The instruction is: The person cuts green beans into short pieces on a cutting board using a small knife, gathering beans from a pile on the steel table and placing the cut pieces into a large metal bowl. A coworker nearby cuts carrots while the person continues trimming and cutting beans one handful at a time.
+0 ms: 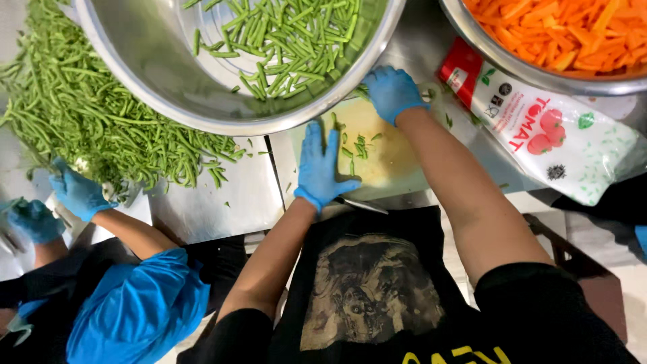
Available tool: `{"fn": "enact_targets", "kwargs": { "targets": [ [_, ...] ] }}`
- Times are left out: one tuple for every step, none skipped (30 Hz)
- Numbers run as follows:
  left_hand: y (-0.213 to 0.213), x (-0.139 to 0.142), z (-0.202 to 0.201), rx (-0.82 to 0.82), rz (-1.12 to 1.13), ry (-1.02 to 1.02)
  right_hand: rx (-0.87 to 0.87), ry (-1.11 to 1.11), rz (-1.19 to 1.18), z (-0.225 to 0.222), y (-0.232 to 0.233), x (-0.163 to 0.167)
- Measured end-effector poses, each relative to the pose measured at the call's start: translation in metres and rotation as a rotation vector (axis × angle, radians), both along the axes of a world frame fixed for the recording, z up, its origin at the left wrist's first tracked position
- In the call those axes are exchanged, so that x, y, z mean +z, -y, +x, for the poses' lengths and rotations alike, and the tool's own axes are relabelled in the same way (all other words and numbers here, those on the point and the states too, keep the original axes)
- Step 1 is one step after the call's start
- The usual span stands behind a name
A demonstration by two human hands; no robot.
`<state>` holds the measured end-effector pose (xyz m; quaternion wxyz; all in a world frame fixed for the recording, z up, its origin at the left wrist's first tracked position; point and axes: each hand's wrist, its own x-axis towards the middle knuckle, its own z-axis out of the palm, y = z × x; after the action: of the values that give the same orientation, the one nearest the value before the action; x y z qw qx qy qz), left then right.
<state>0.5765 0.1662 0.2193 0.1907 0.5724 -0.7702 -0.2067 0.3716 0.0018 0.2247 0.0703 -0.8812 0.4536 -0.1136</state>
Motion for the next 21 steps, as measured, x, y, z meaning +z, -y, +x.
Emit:
{"fn": "enact_targets", "kwargs": {
  "targets": [
    [0.012,0.006,-0.006,-0.020,0.071,0.070,-0.020,0.012,0.009,0.001,0.000,0.008],
    [0.023,0.012,-0.011,-0.041,0.146,0.136,-0.042,0.021,0.020,0.003,0.000,0.015],
    [0.031,0.018,-0.014,-0.075,0.189,0.205,-0.069,0.023,0.029,0.002,-0.001,0.022],
    [0.040,0.024,-0.017,-0.112,0.227,0.269,-0.107,-0.029,0.067,0.002,-0.003,0.029],
    [0.046,0.028,-0.020,-0.144,0.264,0.334,-0.144,-0.081,0.102,0.001,-0.006,0.034],
    [0.051,0.031,-0.021,-0.180,0.213,0.306,-0.198,-0.114,0.114,0.001,-0.012,0.040],
    [0.054,0.032,-0.022,-0.215,0.162,0.282,-0.253,-0.143,0.127,0.001,-0.018,0.044],
    [0.056,0.031,-0.023,-0.249,0.112,0.262,-0.306,-0.030,0.077,-0.003,-0.027,0.044],
    [0.057,0.028,-0.024,-0.260,0.040,0.239,-0.355,0.088,0.030,-0.006,-0.040,0.040],
    [0.057,0.024,-0.025,-0.268,-0.028,0.218,-0.447,0.069,0.022,-0.009,-0.053,0.036],
    [0.057,0.018,-0.025,-0.274,-0.092,0.197,-0.537,0.050,0.018,-0.012,-0.070,0.031],
    [0.057,0.012,-0.024,-0.262,0.038,0.166,-0.549,0.041,0.010,-0.014,-0.087,0.026],
    [0.057,0.005,-0.023,-0.246,0.172,0.126,-0.554,0.027,0.005,-0.017,-0.104,0.020],
    [0.058,0.000,-0.021,-0.318,0.059,0.184,-0.550,-0.006,0.038,-0.018,-0.121,0.015],
    [0.061,-0.006,-0.018,-0.379,-0.059,0.256,-0.537,-0.031,0.062,-0.018,-0.133,0.009],
    [0.064,-0.011,-0.014,-0.373,-0.113,0.187,-0.526,-0.069,0.088,-0.019,-0.140,0.004],
    [0.067,-0.015,-0.009,-0.375,-0.166,0.119,-0.522,-0.110,0.117,-0.020,-0.148,0.000],
    [0.072,-0.017,-0.005,-0.395,-0.107,0.077,-0.503,-0.070,0.099,-0.020,-0.151,-0.004],
    [0.076,-0.019,0.000,-0.415,-0.054,0.031,-0.486,-0.030,0.076,-0.019,-0.152,-0.007],
    [0.080,-0.022,0.005,-0.434,-0.007,-0.013,-0.490,-0.016,0.085,-0.018,-0.152,-0.010],
    [0.084,-0.023,0.014,-0.401,-0.009,-0.026,-0.496,0.004,0.090,-0.016,-0.149,-0.012]
  ]
}}
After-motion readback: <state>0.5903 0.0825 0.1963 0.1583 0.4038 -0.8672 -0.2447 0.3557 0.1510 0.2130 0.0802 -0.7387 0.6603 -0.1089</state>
